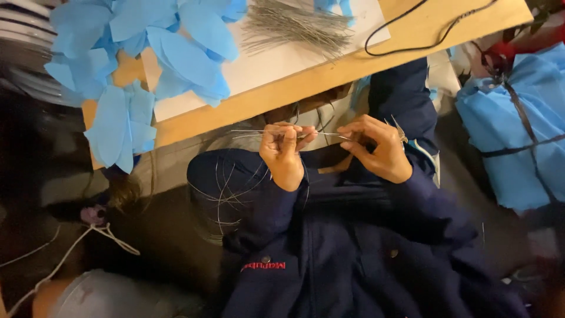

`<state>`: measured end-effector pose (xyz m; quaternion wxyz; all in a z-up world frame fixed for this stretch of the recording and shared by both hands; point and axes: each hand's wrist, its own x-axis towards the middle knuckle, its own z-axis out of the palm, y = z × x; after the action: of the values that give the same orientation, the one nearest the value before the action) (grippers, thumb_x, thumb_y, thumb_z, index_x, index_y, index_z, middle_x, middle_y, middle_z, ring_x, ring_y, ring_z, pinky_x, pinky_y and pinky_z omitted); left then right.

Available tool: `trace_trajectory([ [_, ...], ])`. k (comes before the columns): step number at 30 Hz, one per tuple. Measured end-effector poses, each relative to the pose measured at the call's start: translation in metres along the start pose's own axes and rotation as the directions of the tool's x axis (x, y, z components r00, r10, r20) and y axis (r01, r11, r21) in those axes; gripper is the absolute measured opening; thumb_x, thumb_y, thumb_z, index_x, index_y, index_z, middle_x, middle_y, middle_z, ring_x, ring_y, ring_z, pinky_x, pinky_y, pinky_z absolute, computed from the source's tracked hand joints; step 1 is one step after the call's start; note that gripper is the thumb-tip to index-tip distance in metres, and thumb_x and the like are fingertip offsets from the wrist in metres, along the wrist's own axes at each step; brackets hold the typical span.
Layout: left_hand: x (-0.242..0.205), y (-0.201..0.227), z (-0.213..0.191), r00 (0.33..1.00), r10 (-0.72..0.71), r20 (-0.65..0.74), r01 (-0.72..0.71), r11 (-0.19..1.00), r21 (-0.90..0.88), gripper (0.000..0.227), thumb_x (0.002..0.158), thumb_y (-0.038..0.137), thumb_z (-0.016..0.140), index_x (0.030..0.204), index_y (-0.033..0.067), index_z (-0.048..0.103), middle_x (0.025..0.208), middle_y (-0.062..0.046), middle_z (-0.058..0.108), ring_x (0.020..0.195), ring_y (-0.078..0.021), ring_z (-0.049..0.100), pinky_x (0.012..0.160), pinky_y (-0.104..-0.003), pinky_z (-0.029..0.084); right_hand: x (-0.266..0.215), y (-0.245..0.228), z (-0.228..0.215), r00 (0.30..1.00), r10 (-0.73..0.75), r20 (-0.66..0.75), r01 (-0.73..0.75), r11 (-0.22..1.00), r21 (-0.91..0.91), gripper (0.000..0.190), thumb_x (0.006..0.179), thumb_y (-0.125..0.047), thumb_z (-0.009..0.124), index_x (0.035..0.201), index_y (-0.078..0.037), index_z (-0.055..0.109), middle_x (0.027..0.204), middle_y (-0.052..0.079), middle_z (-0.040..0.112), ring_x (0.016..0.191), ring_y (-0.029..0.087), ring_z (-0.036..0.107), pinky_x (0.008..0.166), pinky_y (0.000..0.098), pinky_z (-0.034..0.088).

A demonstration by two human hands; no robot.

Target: Preparing wire frame components by selecting, aligning, and cutting thin metal wires with pliers.

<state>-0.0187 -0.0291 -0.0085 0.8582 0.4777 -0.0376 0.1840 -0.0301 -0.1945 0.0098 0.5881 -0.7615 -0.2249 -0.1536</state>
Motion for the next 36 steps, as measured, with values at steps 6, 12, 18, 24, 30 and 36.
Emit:
trace_trajectory([
  [6, -0.013, -0.022, -0.001, 0.998, -0.055, 0.011, 0.054, 0.998, 0.039, 0.012, 0.087, 0.003, 0.051, 0.079, -0.0052, 0.047, 0.072, -0.019, 0.056, 0.068, -0.0362, 0.065, 0.056, -0.044, 0.056, -0.009, 0.012, 0.004, 0.997, 0.061, -0.05, -0.062, 0.998, -0.004, 0.006, 0.08, -0.005, 0.066, 0.084, 0.0, 0.064, 0.067, 0.01, 0.055, 0.048, 0.02, 0.048, 0.045, 0.0275, 0.037],
  [12, -0.02, -0.03, 0.004, 0.997, -0.063, 0.05, 0.06, 0.997, 0.048, 0.011, 0.087, 0.002, 0.052, 0.08, -0.0063, 0.05, 0.074, -0.019, 0.058, 0.073, -0.0366, 0.064, 0.06, -0.043, 0.056, -0.013, 0.02, 0.003, 0.999, 0.039, -0.034, -0.043, 0.994, -0.103, 0.004, 0.08, 0.0, 0.064, 0.079, 0.001, 0.061, 0.064, 0.012, 0.051, 0.049, 0.03, 0.049, 0.045, 0.0293, 0.037],
  [18, -0.015, -0.029, 0.008, 0.942, 0.029, 0.335, -0.202, 0.844, 0.497, 0.005, 0.077, 0.011, 0.066, 0.077, 0.0061, 0.065, 0.076, -0.007, 0.068, 0.077, -0.0212, 0.067, 0.066, -0.03, 0.053, -0.012, 0.02, 0.003, 0.998, 0.029, -0.055, -0.035, 0.992, -0.118, 0.004, 0.081, -0.001, 0.062, 0.079, 0.0, 0.059, 0.064, 0.013, 0.051, 0.052, 0.033, 0.05, 0.045, 0.0321, 0.037],
  [24, -0.018, -0.034, 0.012, 0.931, 0.055, 0.362, -0.259, 0.799, 0.543, 0.006, 0.077, 0.01, 0.067, 0.071, 0.0091, 0.067, 0.069, -0.006, 0.067, 0.068, -0.0213, 0.067, 0.062, -0.029, 0.053, -0.024, 0.031, 0.002, 0.995, 0.038, -0.094, -0.054, 0.983, -0.178, 0.007, 0.082, -0.003, 0.061, 0.076, -0.003, 0.058, 0.064, 0.009, 0.05, 0.051, 0.031, 0.049, 0.046, 0.0294, 0.038],
  [30, -0.034, -0.066, 0.007, 0.971, -0.055, 0.231, -0.089, 0.817, 0.57, 0.016, 0.082, 0.011, 0.062, 0.068, 0.0034, 0.063, 0.068, -0.011, 0.067, 0.068, -0.0223, 0.066, 0.059, -0.032, 0.055, -0.034, 0.027, -0.01, 0.991, 0.046, -0.123, -0.097, 0.888, -0.449, 0.015, 0.076, -0.004, 0.068, 0.088, -0.002, 0.06, 0.089, 0.015, 0.057, 0.082, 0.037, 0.057, 0.067, 0.0407, 0.046],
  [36, -0.027, -0.101, -0.03, 0.948, -0.318, 0.018, 0.311, 0.937, 0.157, 0.014, 0.088, 0.004, 0.052, 0.079, -0.0068, 0.051, 0.082, -0.028, 0.062, 0.077, -0.0382, 0.063, 0.066, -0.046, 0.055, -0.13, 0.07, -0.049, 0.92, 0.299, -0.255, -0.353, 0.346, -0.869, 0.038, 0.066, -0.034, 0.076, 0.088, -0.011, 0.056, 0.093, 0.009, 0.053, 0.086, 0.03, 0.054, 0.072, 0.0363, 0.046],
])
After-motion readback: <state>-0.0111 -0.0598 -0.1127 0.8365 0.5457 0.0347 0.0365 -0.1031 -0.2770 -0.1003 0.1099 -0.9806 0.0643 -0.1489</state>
